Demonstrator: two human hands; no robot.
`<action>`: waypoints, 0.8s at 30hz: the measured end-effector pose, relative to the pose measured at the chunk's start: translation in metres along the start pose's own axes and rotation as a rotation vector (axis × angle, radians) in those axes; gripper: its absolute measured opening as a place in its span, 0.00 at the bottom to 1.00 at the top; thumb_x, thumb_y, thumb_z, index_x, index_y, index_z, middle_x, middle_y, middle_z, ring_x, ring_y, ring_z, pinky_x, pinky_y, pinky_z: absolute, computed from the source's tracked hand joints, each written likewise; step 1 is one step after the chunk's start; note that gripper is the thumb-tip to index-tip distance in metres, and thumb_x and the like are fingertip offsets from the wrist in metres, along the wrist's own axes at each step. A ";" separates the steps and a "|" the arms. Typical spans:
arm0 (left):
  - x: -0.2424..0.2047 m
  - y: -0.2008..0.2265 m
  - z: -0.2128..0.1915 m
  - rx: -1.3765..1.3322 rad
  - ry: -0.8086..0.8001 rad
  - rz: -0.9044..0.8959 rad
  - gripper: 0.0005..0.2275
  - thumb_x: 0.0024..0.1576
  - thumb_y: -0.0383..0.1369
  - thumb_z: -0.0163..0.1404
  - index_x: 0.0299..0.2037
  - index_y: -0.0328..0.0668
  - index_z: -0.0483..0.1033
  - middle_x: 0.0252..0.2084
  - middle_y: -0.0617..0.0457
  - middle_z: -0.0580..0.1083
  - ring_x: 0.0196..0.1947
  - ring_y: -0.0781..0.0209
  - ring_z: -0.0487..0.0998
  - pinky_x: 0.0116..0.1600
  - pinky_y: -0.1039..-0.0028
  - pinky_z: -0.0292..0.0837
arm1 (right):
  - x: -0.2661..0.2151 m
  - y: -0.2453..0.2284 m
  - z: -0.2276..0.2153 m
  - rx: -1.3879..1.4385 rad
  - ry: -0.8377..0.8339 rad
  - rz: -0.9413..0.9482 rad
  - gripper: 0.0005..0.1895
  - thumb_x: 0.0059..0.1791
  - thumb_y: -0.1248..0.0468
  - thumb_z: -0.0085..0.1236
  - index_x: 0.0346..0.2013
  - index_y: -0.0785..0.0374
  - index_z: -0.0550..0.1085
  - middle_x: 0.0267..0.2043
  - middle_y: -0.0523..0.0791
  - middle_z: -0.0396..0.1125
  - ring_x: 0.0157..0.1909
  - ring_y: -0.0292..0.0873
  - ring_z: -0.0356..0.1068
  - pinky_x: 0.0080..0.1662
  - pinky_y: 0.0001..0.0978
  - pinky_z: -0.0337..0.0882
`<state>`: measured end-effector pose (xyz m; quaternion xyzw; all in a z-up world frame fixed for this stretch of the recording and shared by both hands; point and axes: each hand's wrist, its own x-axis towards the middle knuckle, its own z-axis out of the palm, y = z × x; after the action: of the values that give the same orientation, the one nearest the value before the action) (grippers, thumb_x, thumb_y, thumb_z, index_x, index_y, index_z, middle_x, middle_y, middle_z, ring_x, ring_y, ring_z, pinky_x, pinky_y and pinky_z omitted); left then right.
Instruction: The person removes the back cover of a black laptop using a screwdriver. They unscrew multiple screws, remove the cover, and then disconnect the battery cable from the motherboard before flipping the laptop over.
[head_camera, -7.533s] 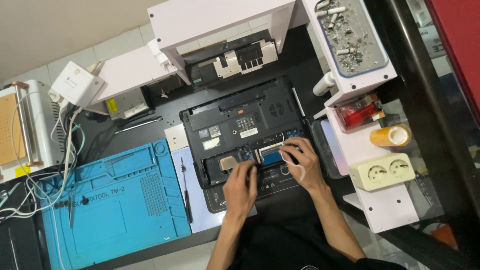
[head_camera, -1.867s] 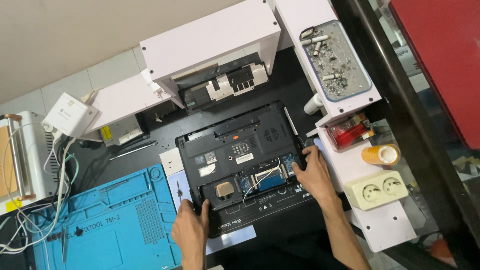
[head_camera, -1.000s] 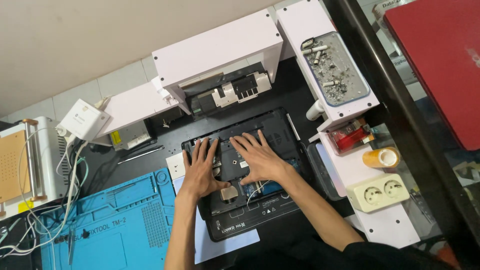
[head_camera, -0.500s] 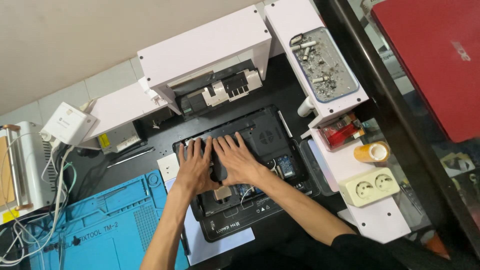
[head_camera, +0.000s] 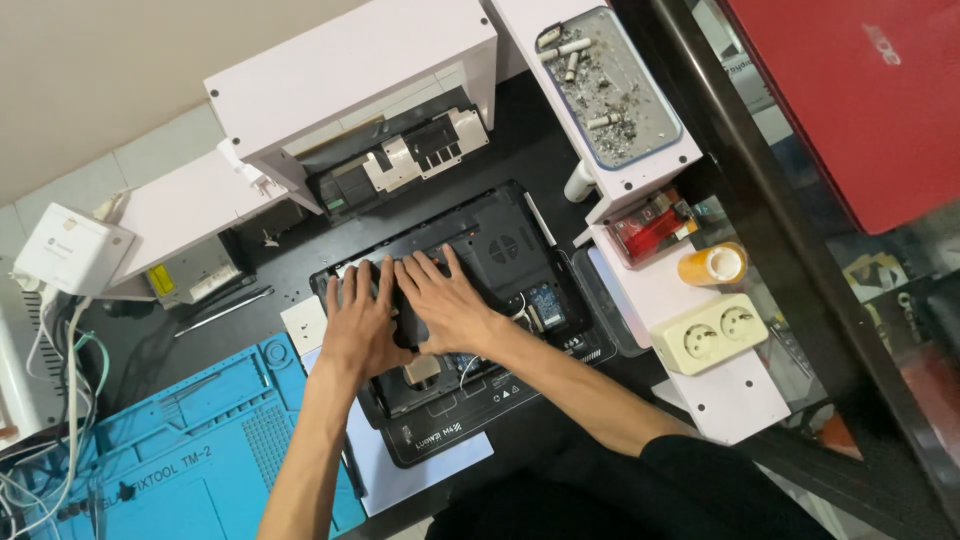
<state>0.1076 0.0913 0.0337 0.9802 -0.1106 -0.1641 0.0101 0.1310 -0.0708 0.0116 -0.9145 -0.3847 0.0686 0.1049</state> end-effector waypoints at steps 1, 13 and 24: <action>-0.005 0.000 0.001 0.000 0.003 0.007 0.64 0.24 0.50 0.73 0.72 0.35 0.47 0.68 0.30 0.57 0.70 0.31 0.55 0.71 0.44 0.46 | -0.014 -0.002 -0.007 -0.003 0.002 0.007 0.69 0.26 0.34 0.72 0.66 0.79 0.56 0.65 0.58 0.56 0.69 0.57 0.54 0.66 0.68 0.50; -0.118 0.071 0.091 -0.389 0.437 -0.018 0.16 0.53 0.35 0.58 0.49 0.40 0.77 0.45 0.49 0.74 0.46 0.49 0.72 0.55 0.56 0.62 | -0.164 0.005 0.038 0.361 0.224 0.114 0.20 0.44 0.66 0.63 0.51 0.66 0.76 0.51 0.49 0.67 0.56 0.51 0.65 0.59 0.49 0.61; -0.111 0.071 0.114 -0.321 0.557 0.017 0.10 0.54 0.26 0.54 0.46 0.39 0.75 0.46 0.49 0.74 0.45 0.47 0.73 0.53 0.57 0.65 | -0.150 0.023 0.047 0.349 0.285 -0.004 0.17 0.41 0.77 0.53 0.44 0.70 0.74 0.44 0.49 0.67 0.50 0.51 0.67 0.54 0.43 0.67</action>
<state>-0.0471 0.0484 -0.0348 0.9723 -0.0847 0.0951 0.1961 0.0326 -0.1878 -0.0325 -0.8821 -0.3500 0.0042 0.3151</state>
